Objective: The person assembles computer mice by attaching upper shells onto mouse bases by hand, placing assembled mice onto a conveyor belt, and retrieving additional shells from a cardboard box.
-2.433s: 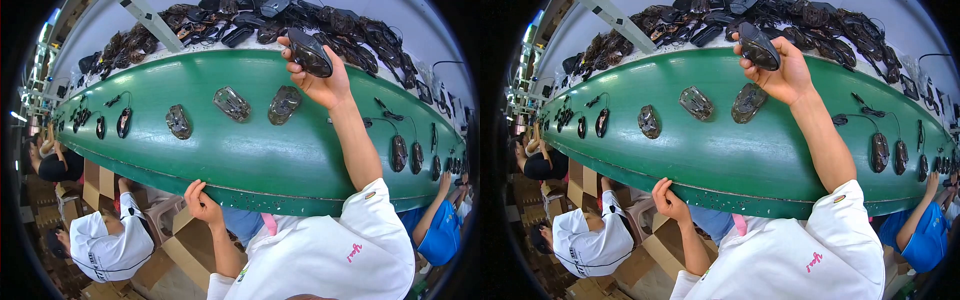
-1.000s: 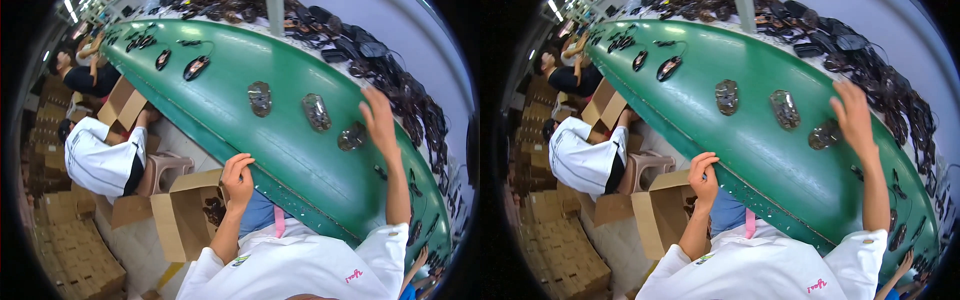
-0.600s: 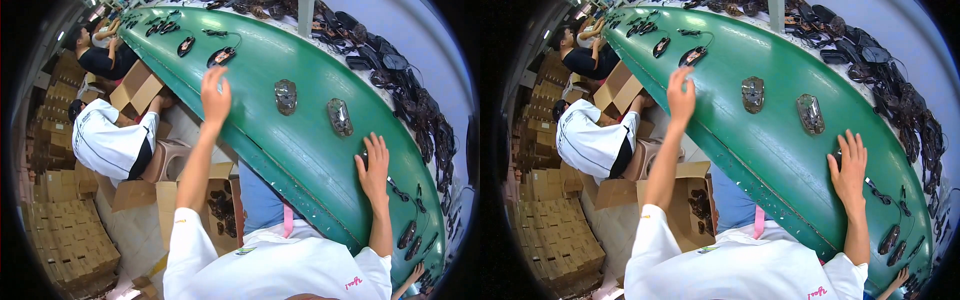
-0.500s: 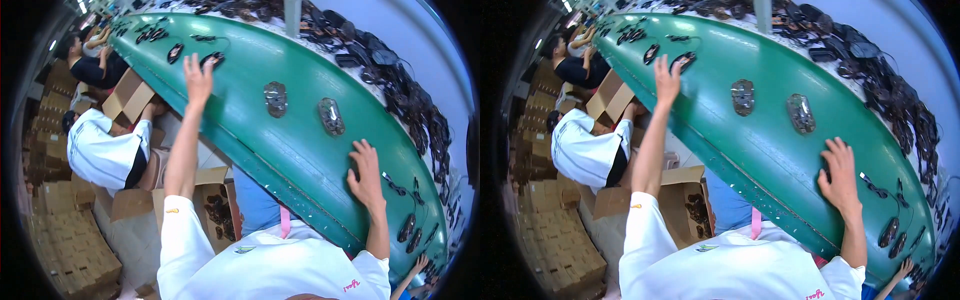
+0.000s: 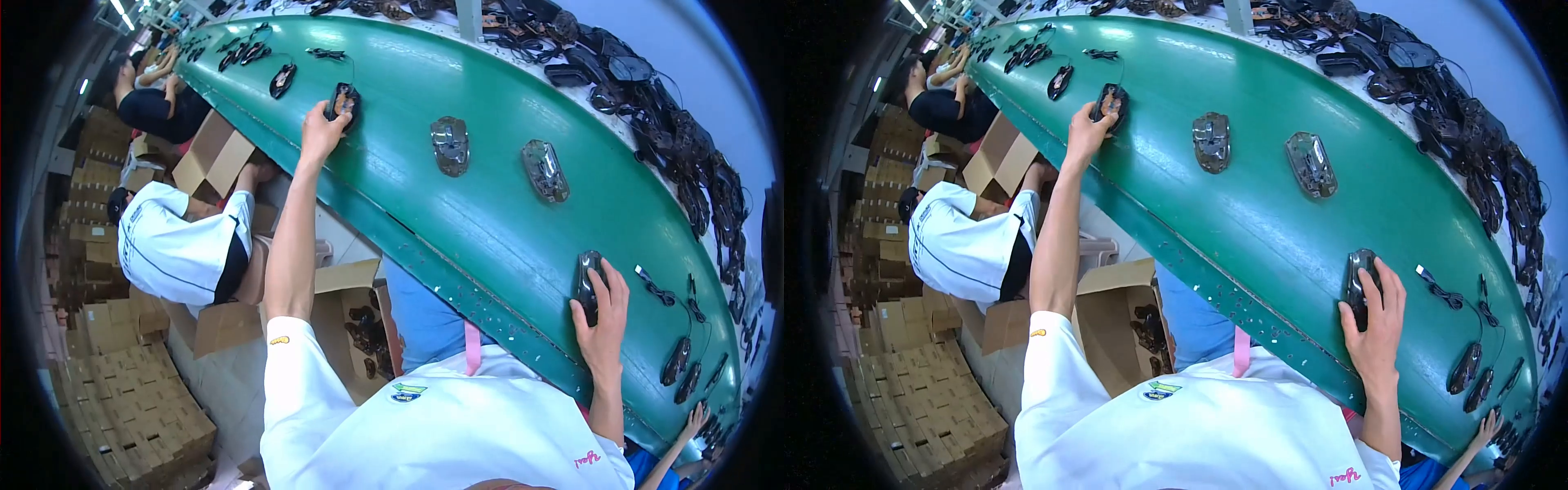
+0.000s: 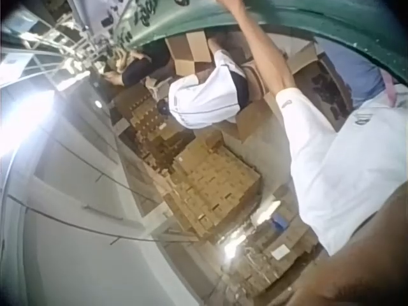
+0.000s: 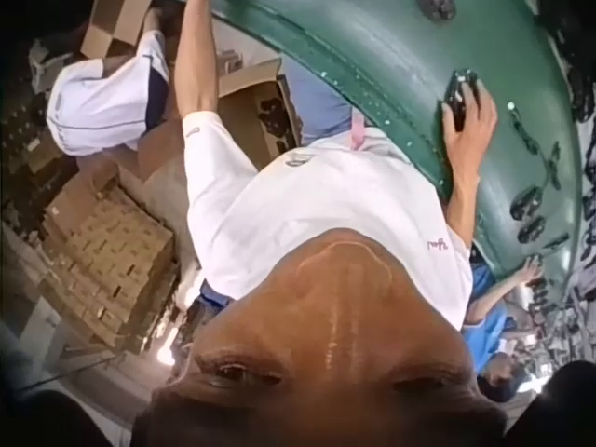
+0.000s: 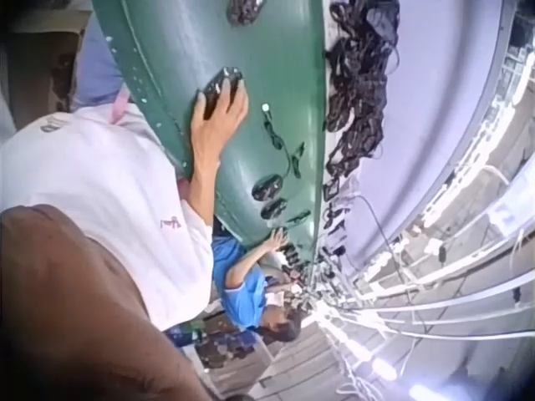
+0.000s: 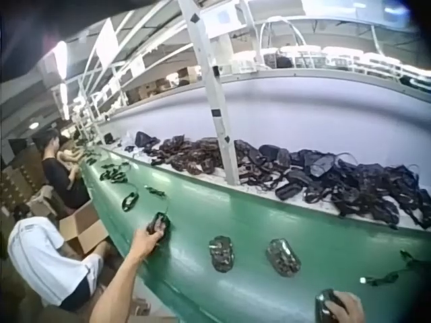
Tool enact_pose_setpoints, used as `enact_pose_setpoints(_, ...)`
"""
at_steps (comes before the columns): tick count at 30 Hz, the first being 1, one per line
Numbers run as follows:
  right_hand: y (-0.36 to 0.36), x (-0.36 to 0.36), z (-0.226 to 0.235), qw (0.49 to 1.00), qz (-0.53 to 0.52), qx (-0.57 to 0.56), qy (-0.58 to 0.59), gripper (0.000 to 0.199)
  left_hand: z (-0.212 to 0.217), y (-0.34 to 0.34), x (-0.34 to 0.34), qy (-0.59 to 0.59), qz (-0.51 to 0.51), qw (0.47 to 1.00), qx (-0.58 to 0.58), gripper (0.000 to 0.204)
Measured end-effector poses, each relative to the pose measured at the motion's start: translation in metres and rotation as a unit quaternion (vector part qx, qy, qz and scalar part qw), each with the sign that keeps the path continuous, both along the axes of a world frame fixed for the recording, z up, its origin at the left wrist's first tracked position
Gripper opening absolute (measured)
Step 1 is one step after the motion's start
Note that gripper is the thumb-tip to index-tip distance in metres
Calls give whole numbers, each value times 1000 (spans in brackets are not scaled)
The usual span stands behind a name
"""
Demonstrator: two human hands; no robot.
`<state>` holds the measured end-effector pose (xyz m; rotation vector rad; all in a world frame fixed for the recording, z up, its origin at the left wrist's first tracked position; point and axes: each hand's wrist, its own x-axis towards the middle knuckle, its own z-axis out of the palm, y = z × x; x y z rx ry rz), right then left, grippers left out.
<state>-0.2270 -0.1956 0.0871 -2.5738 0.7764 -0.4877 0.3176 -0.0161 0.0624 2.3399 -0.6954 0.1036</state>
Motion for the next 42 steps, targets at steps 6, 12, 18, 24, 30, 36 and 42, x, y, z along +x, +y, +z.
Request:
enact_pose_setpoints(6, 0, -17, 2, 978, -3, 200, -62, 59, 26, 12, -105, 427, -68, 851, -300, 42)
enact_pose_setpoints(12, 23, -4, 5, 895, -3, 380, -233, 63, 27, 27, -257, 579, -144, 712, -369, 57)
enact_pose_setpoints(18, 49, 22, 10, 919, 129, 303, -215, 66, 1, 27, -347, 604, -167, 647, -434, 64)
enact_pose_setpoints(24, 69, 44, 12, 925, 168, 254, -228, 60, -4, 25, -380, 663, -140, 479, -557, 66)
enact_pose_setpoints(30, 78, 60, 20, 931, 184, 204, -240, 54, 13, 23, -389, 587, -181, 612, -499, 70)
enact_pose_setpoints(36, 79, 71, 26, 933, 187, 204, -229, 48, 11, 29, -386, 586, -214, 601, -500, 73)
enact_pose_setpoints(42, 83, 73, 28, 931, 184, 218, -227, 48, 5, 35, -387, 565, -227, 596, -524, 74)
